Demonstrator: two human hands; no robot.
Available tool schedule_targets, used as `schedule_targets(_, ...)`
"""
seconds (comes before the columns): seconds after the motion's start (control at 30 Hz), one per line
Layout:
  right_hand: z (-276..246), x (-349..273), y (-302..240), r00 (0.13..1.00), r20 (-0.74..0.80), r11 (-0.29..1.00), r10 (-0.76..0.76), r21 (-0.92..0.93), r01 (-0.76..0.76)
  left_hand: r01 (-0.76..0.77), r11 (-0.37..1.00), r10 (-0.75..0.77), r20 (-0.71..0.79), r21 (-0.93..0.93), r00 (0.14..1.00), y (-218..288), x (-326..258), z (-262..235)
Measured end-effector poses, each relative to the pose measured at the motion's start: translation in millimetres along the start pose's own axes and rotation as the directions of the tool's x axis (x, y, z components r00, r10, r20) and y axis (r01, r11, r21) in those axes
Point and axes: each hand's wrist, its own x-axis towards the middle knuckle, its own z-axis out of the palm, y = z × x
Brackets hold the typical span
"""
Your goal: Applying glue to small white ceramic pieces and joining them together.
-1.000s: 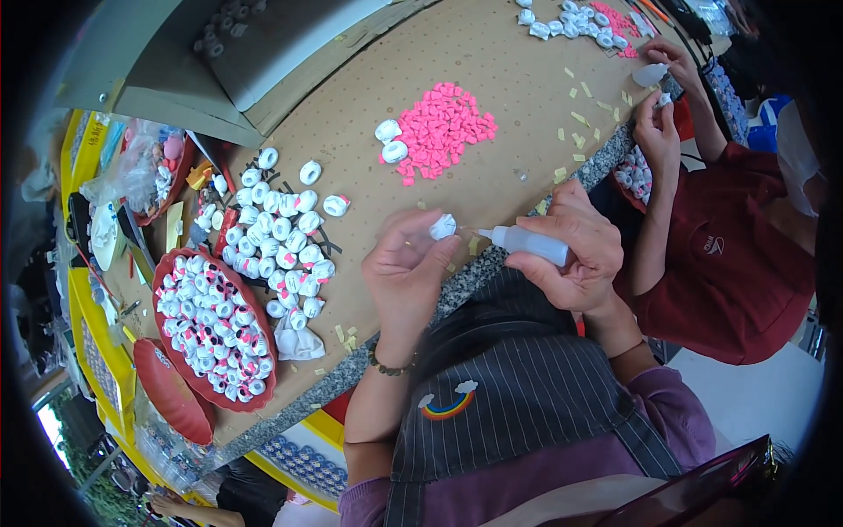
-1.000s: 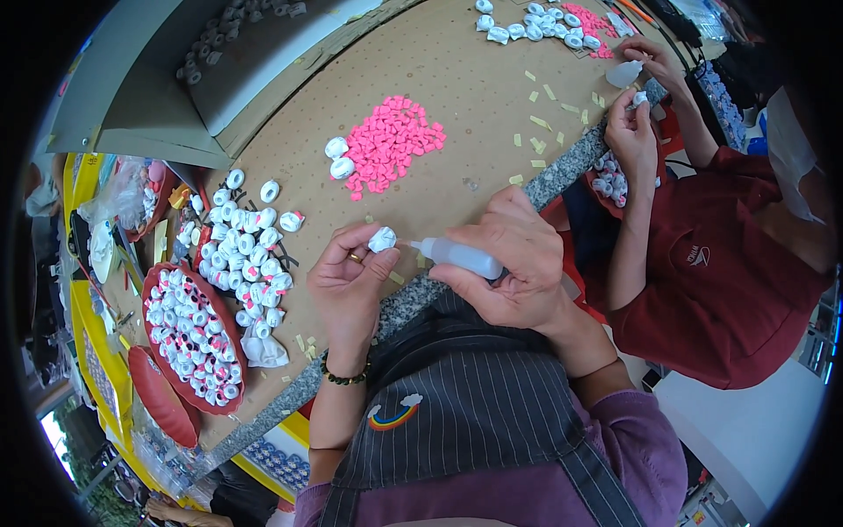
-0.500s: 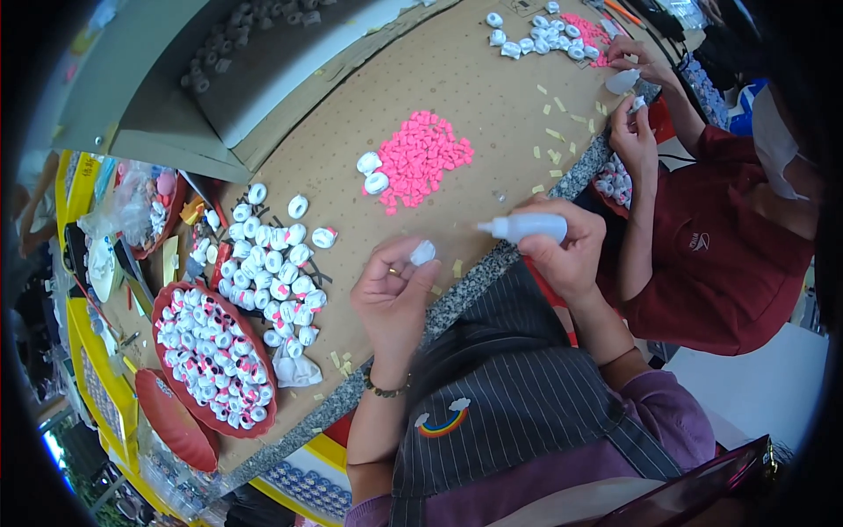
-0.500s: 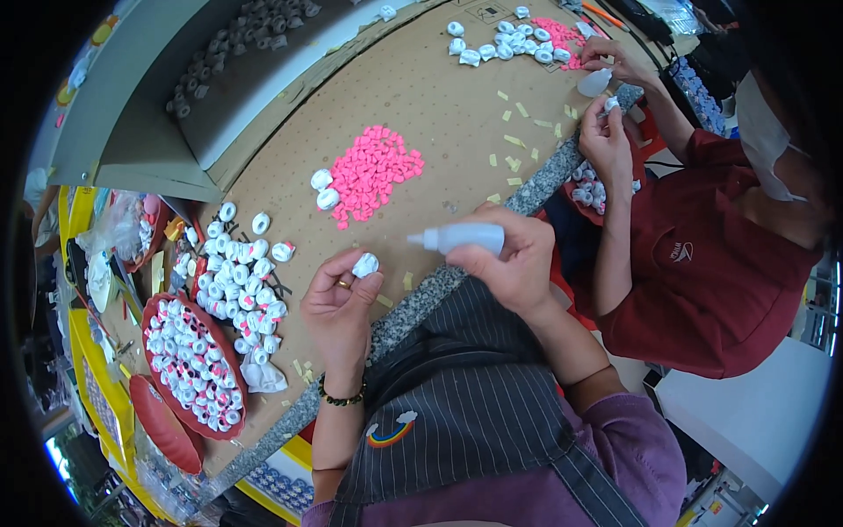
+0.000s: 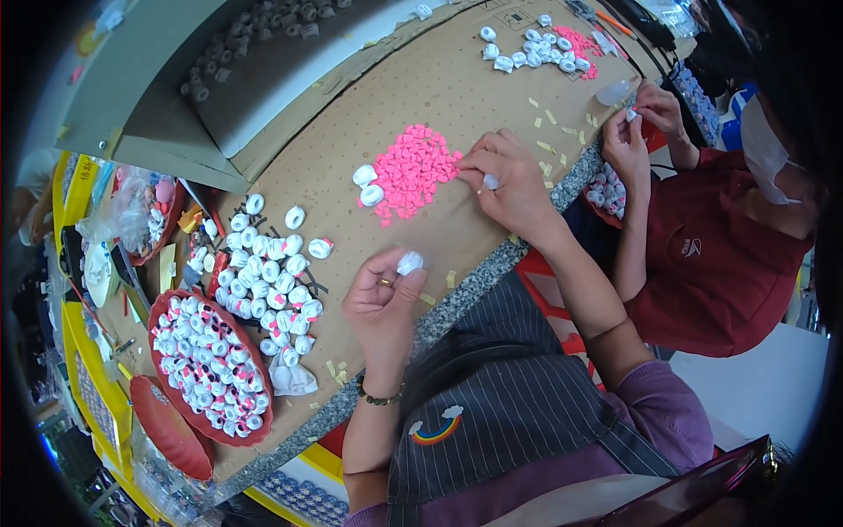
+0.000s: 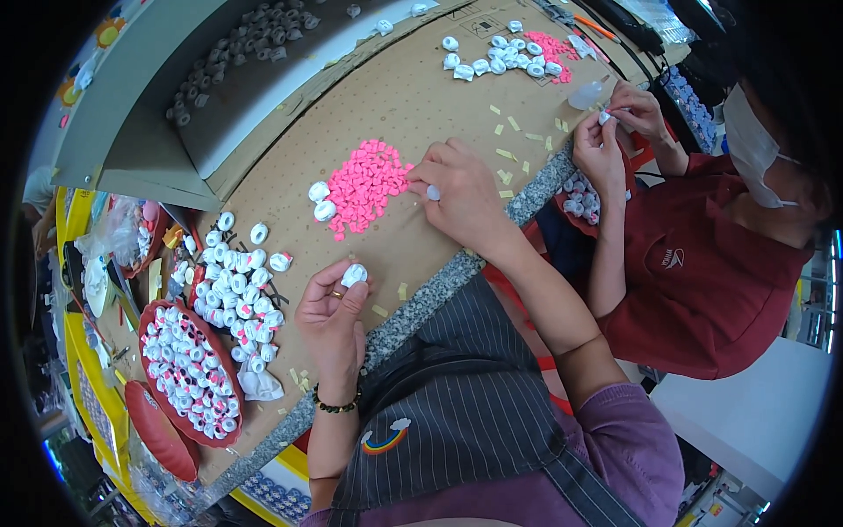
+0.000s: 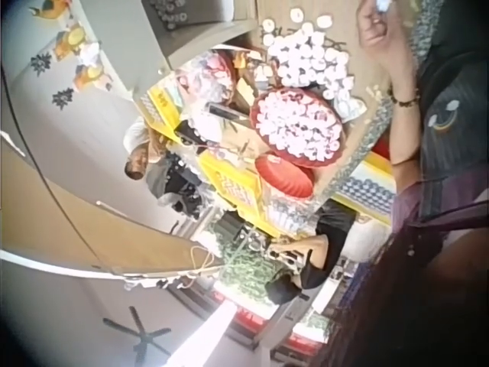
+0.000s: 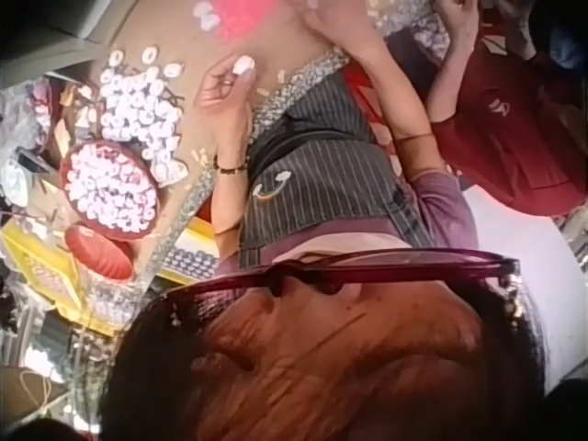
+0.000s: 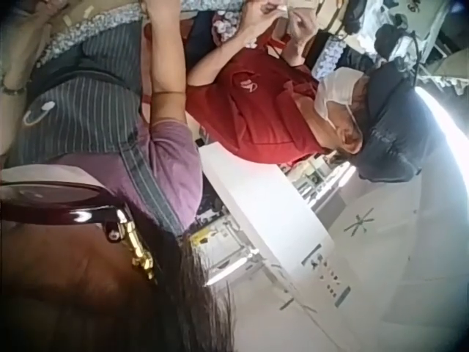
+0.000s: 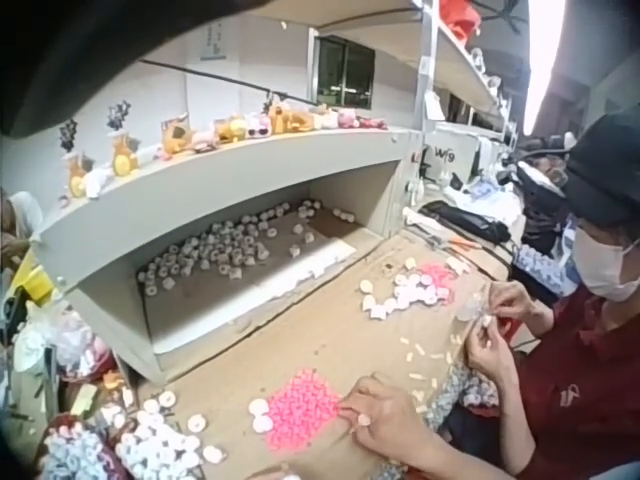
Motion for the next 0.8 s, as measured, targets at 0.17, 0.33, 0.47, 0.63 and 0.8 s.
schedule_targets(0.17, -4, -2, -12, 0.999, 0.046, 0.996, -0.001, -0.091, 0.005, 0.030, 0.998, -0.030, 0.011, 0.049, 0.999, 0, -1, -6)
schedule_targets(0.33, -3, -19, -20, 0.999, 0.033, 0.997, 0.027, 0.071, -0.029, 0.009, 0.999, -0.010, 0.031, 0.037, 0.999, -2, 0, -6)
schedule_targets(0.47, -8, -35, -38, 0.968, 0.055, 0.840, 0.246, 0.486, -0.241, 0.053, 0.998, -0.053, 0.025, 0.023, 0.998, 0, 2, 2)
schedule_targets(0.63, 3, -47, -61, 0.903, 0.094, 0.621, 0.419, 0.696, -0.361, 0.102, 0.968, -0.081, 0.101, -0.228, 0.992, -6, 3, 19)
schedule_targets(0.8, 3, -51, -61, 0.986, -0.086, 0.931, 0.144, 0.350, -0.105, 0.112, 0.969, -0.088, 0.116, -0.220, 0.989, -9, 1, 19)
